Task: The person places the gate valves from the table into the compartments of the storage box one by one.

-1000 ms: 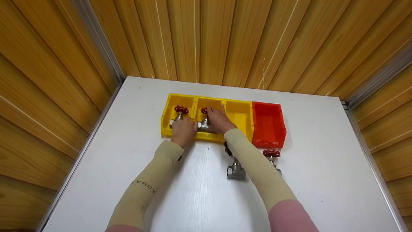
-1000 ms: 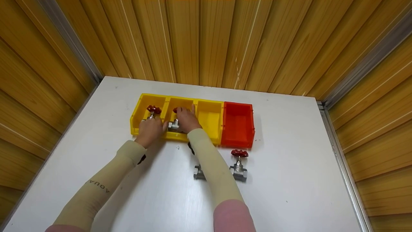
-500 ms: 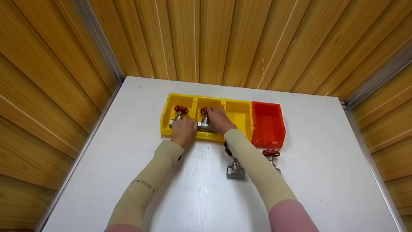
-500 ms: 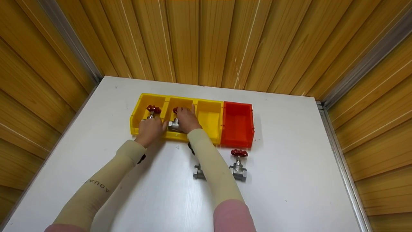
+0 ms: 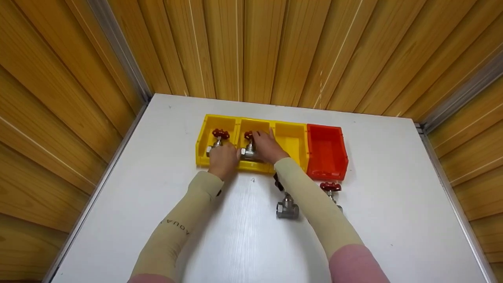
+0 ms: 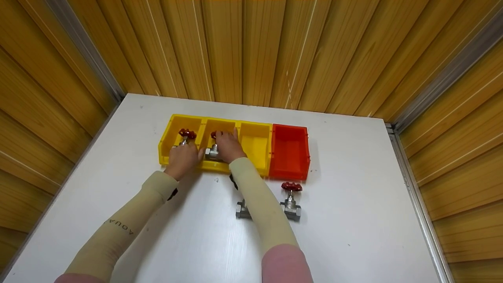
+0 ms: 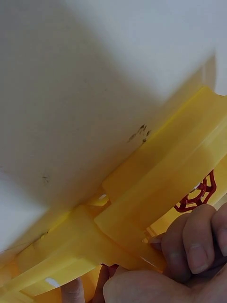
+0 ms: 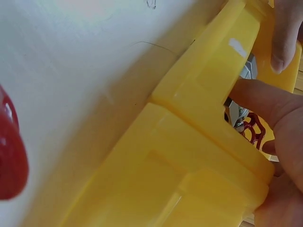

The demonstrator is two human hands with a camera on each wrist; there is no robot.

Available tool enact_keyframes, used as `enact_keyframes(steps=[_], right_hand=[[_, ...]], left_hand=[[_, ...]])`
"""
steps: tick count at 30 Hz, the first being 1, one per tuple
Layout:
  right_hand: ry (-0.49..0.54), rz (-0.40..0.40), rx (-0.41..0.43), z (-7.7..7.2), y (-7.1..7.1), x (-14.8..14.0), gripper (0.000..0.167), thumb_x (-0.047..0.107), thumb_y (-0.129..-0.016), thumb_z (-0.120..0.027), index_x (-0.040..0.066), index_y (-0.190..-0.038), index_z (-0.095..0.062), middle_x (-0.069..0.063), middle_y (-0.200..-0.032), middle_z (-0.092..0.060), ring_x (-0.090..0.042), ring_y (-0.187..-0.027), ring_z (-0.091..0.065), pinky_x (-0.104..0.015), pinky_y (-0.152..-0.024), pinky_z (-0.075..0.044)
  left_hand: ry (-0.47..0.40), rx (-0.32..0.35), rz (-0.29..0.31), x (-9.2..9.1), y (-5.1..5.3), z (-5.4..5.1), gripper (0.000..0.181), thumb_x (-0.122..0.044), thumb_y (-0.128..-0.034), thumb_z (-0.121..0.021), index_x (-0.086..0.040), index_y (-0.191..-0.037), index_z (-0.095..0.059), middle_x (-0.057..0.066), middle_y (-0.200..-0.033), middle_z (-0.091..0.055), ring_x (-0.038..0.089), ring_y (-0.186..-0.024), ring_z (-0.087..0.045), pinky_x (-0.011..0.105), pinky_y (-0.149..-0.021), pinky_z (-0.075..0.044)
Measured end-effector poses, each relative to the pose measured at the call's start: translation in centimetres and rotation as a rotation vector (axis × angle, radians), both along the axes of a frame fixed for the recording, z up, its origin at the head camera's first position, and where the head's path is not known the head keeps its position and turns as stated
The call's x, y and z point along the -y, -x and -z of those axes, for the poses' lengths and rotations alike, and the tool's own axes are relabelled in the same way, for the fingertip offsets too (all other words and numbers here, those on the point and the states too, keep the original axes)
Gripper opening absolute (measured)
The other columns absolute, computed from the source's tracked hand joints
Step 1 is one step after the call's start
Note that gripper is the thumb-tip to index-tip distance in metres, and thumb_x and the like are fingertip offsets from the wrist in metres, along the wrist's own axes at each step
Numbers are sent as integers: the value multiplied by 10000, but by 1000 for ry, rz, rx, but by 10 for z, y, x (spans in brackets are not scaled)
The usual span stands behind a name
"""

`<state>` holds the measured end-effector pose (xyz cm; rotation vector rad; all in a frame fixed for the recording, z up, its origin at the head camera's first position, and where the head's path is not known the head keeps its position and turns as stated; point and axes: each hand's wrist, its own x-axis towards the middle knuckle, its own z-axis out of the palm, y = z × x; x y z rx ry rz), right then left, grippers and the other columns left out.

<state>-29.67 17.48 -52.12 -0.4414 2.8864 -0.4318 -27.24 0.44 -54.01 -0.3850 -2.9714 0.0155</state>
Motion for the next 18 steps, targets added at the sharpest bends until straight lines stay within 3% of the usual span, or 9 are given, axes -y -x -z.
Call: enact_keyframes(steps=[18], right_hand=[[49,28,9,-6,-2,-2,837,330,-819,-768,51,-1470,-322,-176,-1482,-405,-308,-1407,-357,-482,-1215,-27]], left_hand=[[-30,34,-15,3,2,-2,531,-480,-978,-486,-125,-594,-399,-11,-515,-313,136,-446,-305,296,-416,-193]])
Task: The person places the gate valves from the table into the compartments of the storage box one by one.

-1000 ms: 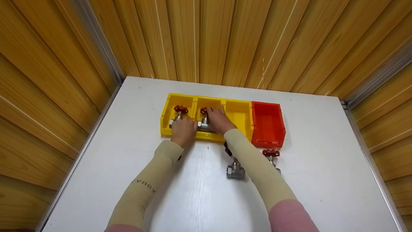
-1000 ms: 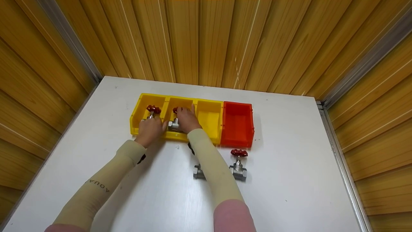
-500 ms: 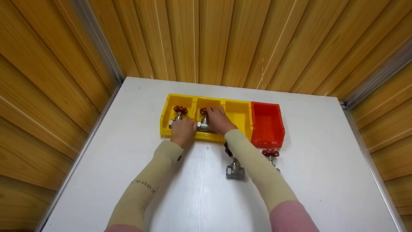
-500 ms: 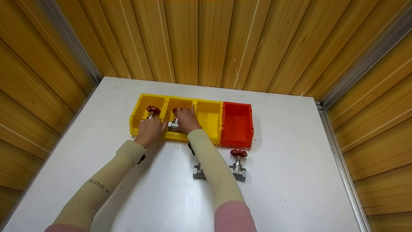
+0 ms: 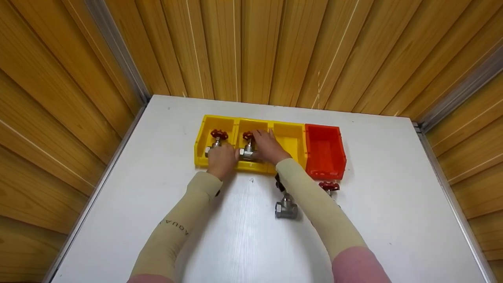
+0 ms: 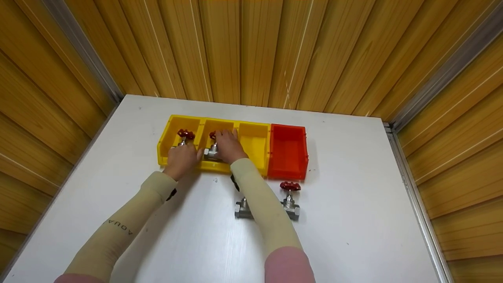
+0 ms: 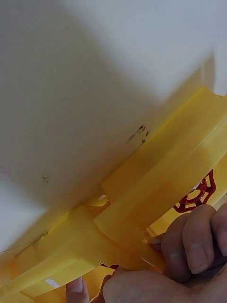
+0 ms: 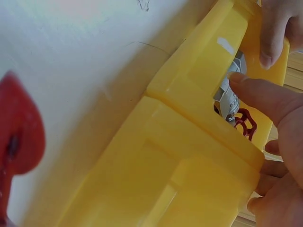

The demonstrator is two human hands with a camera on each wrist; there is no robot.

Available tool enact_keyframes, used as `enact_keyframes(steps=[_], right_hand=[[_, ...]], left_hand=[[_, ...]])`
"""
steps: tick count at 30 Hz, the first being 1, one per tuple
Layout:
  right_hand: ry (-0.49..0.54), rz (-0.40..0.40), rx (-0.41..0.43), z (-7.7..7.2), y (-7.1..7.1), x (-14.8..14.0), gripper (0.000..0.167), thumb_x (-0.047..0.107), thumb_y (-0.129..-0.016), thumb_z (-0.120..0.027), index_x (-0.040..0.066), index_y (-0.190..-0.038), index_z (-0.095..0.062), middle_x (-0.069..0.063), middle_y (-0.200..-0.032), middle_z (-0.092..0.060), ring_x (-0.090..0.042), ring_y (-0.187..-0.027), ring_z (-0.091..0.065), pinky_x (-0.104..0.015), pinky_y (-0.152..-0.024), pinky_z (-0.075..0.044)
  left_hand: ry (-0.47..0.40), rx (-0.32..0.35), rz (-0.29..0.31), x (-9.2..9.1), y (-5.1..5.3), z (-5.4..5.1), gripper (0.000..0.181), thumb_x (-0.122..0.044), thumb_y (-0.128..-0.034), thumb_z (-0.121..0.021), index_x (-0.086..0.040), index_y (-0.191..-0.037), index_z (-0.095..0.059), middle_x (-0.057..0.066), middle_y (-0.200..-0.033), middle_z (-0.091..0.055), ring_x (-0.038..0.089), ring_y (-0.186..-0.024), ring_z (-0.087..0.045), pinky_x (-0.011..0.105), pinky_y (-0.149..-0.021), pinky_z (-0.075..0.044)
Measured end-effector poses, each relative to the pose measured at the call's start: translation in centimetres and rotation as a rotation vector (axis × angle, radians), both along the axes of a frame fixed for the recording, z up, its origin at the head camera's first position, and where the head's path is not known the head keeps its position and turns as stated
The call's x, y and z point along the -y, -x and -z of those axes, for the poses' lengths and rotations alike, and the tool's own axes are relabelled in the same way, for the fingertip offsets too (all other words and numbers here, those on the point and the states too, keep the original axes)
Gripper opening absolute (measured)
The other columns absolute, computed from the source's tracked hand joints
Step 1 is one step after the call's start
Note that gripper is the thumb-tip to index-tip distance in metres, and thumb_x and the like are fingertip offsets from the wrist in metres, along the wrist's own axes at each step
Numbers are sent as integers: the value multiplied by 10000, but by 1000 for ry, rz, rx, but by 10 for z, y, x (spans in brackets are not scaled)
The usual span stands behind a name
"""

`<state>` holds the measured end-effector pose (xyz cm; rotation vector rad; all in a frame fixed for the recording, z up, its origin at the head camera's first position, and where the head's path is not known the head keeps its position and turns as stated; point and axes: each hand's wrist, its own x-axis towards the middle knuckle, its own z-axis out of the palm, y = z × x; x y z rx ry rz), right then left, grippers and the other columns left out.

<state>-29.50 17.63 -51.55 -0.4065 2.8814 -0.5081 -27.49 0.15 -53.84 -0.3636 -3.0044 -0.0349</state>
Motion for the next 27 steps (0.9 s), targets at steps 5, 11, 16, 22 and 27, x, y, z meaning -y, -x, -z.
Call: enact_keyframes(steps=[5,11,16,22,27], right_hand=[[2,7,2,-2,-1,1,857,323,-825,-764,46,-1488,-297,-177,-1507,-377,-307,-1425,-333,-472,-1217,-31],[19,20,11,-5,-4,1,864,347,-828,-756,53,-1496,-294,-165,-1527,-353,-295,-1441,-307,-461,-1218,-19],[40,34,10,-7,-6,0,855,316,-820,-770,50,-1489,-310,-158,-1528,-354,-296,-1444,-301,-465,-1218,-11],[67,58,19,-9,-9,-3,866,315,-818,-774,64,-1499,-300,-143,-1550,-318,-283,-1462,-264,-443,-1220,0],[100,63,13,-12,-12,-3,913,307,-817,-776,83,-1523,-242,-124,-1564,-294,-278,-1476,-237,-454,-1218,7]], left_hand=[[5,-5,5,1,0,0,524,-478,-985,-472,-123,-606,-397,-9,-526,-319,136,-446,-313,296,-415,-193],[-6,-17,11,2,1,0,526,-465,-982,-486,-118,-595,-409,-4,-534,-330,142,-452,-314,297,-417,-192],[3,-23,18,2,2,1,524,-449,-982,-493,-92,-599,-470,14,-536,-362,163,-450,-350,299,-417,-213],[-14,-9,18,1,3,1,526,-435,-980,-503,-97,-578,-480,15,-520,-376,159,-455,-371,296,-418,-240],[-39,-1,19,2,4,2,525,-416,-988,-493,-105,-567,-454,11,-519,-373,158,-454,-382,294,-415,-250]])
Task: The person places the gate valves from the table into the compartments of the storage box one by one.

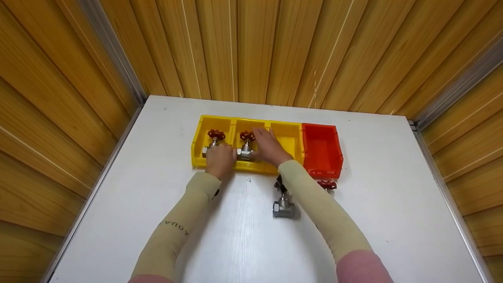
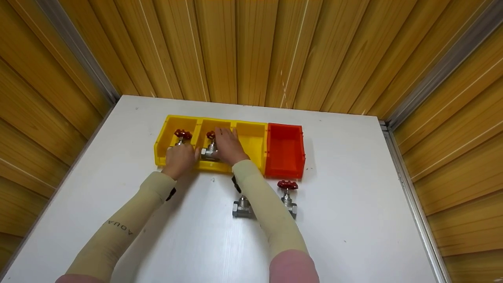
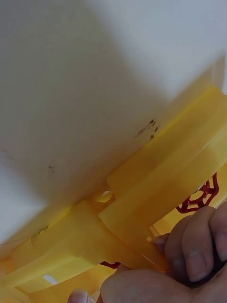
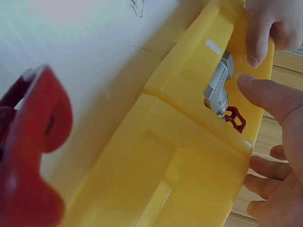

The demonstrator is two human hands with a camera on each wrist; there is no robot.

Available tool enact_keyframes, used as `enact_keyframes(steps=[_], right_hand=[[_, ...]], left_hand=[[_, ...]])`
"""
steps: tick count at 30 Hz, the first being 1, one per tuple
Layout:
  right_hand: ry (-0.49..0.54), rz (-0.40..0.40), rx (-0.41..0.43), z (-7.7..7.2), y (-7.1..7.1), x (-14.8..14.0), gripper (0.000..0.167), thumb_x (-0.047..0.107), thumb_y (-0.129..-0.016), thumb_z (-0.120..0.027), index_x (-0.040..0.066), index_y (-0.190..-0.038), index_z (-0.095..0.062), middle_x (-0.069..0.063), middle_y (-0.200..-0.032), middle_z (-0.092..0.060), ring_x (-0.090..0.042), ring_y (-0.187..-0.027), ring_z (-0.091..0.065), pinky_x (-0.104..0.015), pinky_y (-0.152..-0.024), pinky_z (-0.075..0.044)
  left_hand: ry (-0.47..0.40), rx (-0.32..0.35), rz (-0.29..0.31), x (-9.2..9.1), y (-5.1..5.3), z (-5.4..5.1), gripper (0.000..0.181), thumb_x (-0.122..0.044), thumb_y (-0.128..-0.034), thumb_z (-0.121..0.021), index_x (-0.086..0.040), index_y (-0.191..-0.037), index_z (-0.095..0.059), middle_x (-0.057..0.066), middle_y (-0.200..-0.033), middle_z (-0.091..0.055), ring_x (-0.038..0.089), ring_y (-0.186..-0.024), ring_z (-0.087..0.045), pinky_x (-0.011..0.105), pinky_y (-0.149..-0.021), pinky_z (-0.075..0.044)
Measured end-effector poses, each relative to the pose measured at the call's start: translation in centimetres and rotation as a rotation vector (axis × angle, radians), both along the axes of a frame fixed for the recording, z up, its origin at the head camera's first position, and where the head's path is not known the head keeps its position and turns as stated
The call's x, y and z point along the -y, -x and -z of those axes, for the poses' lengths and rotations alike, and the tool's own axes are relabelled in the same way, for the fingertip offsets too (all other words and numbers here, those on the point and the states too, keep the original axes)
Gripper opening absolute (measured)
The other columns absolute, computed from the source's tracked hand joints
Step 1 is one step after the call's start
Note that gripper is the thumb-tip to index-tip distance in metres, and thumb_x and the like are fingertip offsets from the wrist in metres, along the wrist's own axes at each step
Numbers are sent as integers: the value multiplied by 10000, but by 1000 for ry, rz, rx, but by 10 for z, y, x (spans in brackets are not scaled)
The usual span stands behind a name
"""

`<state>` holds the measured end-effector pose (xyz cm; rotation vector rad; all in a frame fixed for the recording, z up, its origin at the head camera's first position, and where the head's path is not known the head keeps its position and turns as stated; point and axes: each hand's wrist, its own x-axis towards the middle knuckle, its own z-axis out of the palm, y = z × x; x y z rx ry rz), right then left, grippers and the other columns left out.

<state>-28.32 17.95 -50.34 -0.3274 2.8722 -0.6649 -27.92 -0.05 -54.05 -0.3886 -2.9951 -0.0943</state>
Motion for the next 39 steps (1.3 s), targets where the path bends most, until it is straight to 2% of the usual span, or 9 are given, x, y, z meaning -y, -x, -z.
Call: enact_keyframes(steps=[6,10,17,21,25,31,39], right_hand=[[45,34,33,-3,-1,-2,960,302,-807,-784,132,-1543,-191,-78,-1593,-249,-255,-1498,-179,-446,-1217,28],[45,41,31,-4,-2,-6,956,297,-810,-782,128,-1541,-189,-81,-1594,-249,-258,-1499,-175,-445,-1219,15],[15,40,-2,-2,-6,-17,938,297,-830,-764,96,-1536,-180,-103,-1586,-267,-268,-1491,-203,-430,-1222,2],[25,66,-7,-1,-8,-23,957,326,-823,-767,105,-1539,-171,-92,-1587,-262,-271,-1487,-209,-429,-1223,-7],[43,90,10,0,-9,-28,972,339,-823,-765,119,-1546,-153,-86,-1595,-243,-275,-1490,-195,-426,-1223,-10],[65,123,44,2,-10,-33,974,330,-830,-760,145,-1551,-133,-70,-1610,-205,-273,-1501,-160,-424,-1223,-31],[86,173,74,4,-15,-39,980,350,-828,-755,202,-1556,-115,-12,-1620,-175,-262,-1500,-158,-455,-1209,-135]], left_hand=[[-28,7,-10,-1,1,-1,532,-400,-988,-501,-117,-546,-414,0,-504,-340,150,-452,-352,294,-411,-232],[-39,-7,-15,-1,0,-1,542,-390,-986,-513,-126,-533,-376,-14,-492,-296,133,-449,-300,286,-412,-198],[-69,-99,14,-1,-4,-2,571,-366,-965,-561,-127,-498,-336,-24,-470,-229,130,-429,-262,281,-411,-159],[-64,-120,27,-2,-4,-3,578,-370,-961,-567,-129,-493,-329,-28,-474,-215,125,-422,-246,276,-412,-149],[-41,-90,24,-3,-3,-4,571,-381,-974,-541,-134,-505,-329,-28,-477,-223,120,-421,-237,274,-409,-153],[-32,-8,15,-5,1,-3,553,-383,-993,-500,-134,-525,-342,-24,-490,-262,124,-433,-262,279,-406,-171],[-7,17,29,-5,4,-4,549,-390,-999,-483,-125,-533,-364,-10,-498,-314,126,-444,-286,286,-407,-194]])
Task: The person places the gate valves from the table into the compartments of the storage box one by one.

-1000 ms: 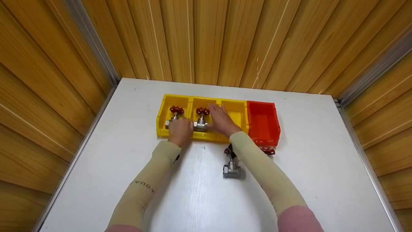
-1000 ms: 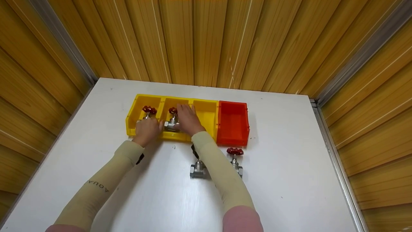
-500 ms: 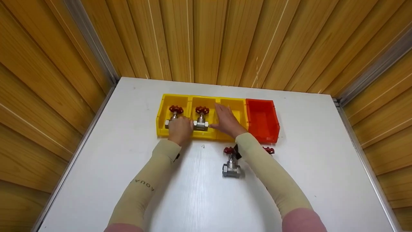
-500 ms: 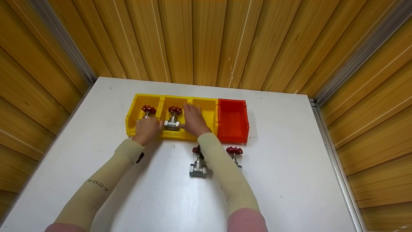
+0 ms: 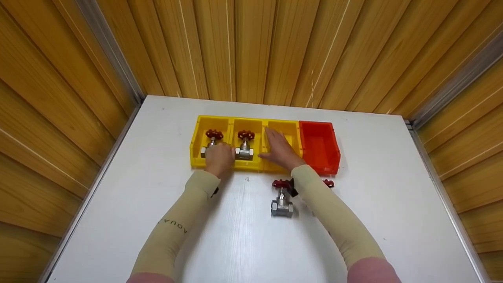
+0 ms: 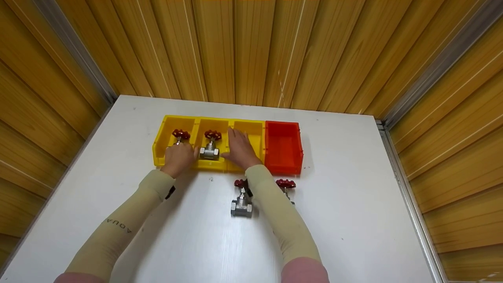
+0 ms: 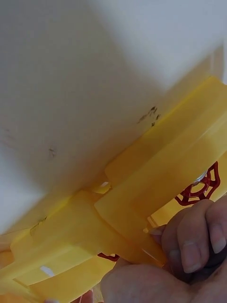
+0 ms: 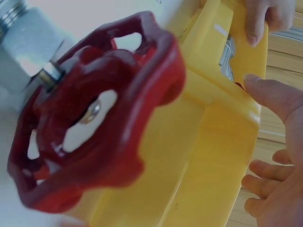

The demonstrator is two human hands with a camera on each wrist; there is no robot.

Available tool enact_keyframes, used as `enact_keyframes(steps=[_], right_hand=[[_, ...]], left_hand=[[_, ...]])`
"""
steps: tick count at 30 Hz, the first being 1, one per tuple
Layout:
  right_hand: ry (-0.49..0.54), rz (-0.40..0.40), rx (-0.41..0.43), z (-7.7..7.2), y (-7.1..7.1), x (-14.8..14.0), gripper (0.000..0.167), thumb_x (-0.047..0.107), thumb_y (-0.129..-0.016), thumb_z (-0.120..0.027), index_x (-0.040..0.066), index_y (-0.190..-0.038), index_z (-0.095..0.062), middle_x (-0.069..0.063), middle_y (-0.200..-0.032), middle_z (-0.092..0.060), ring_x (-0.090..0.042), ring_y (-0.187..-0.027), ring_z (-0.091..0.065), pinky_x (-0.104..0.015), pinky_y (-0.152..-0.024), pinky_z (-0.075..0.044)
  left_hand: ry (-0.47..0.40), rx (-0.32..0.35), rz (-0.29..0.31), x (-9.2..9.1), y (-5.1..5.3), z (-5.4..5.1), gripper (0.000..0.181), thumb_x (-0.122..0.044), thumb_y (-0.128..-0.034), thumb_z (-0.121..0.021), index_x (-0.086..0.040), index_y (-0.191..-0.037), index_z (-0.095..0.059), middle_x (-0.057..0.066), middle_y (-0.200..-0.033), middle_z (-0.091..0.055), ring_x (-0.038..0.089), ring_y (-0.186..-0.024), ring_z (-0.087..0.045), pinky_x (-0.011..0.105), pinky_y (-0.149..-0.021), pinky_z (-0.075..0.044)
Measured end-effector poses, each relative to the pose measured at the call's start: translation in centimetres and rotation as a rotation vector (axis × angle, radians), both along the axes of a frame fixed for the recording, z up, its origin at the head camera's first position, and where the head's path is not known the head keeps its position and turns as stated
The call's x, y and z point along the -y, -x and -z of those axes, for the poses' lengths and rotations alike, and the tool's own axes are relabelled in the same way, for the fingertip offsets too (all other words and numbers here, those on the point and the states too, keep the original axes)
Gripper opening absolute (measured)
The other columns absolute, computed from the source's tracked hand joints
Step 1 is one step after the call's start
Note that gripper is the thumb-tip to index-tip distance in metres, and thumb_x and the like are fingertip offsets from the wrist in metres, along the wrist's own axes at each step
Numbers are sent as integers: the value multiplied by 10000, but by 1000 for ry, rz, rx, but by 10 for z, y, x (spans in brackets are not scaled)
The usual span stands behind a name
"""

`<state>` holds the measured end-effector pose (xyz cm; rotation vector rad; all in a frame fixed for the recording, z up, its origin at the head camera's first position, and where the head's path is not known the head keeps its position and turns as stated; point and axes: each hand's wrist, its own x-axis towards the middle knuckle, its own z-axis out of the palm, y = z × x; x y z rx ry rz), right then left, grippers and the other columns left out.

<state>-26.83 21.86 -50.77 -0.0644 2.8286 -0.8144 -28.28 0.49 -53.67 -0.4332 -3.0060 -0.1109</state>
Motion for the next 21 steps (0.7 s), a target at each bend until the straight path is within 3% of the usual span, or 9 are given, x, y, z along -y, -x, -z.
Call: enact_keyframes(steps=[6,11,18,21], right_hand=[[36,33,26,-1,-6,-4,978,352,-821,-761,231,-1554,-126,24,-1619,-179,-242,-1503,-159,-457,-1203,-156],[42,16,-4,1,-11,-9,956,353,-819,-763,224,-1548,-158,8,-1606,-216,-252,-1487,-202,-467,-1190,-201],[39,9,-23,4,-19,-17,963,383,-814,-761,263,-1547,-149,31,-1605,-210,-239,-1483,-213,-469,-1169,-254],[45,7,-17,4,-23,-19,959,394,-815,-758,258,-1546,-153,20,-1605,-213,-247,-1482,-217,-478,-1163,-263]], left_hand=[[-18,-21,4,3,0,-2,551,-368,-993,-505,-127,-526,-337,-18,-494,-266,125,-448,-257,278,-413,-174],[-22,-49,0,6,-1,-2,573,-359,-981,-531,-124,-502,-322,-22,-479,-220,127,-434,-220,284,-409,-150],[-20,20,-16,7,2,0,569,-402,-993,-489,-119,-516,-361,-16,-488,-266,132,-432,-262,287,-407,-170],[-61,32,-29,9,3,2,569,-427,-983,-500,-124,-519,-372,-7,-490,-304,140,-431,-297,288,-400,-185]])
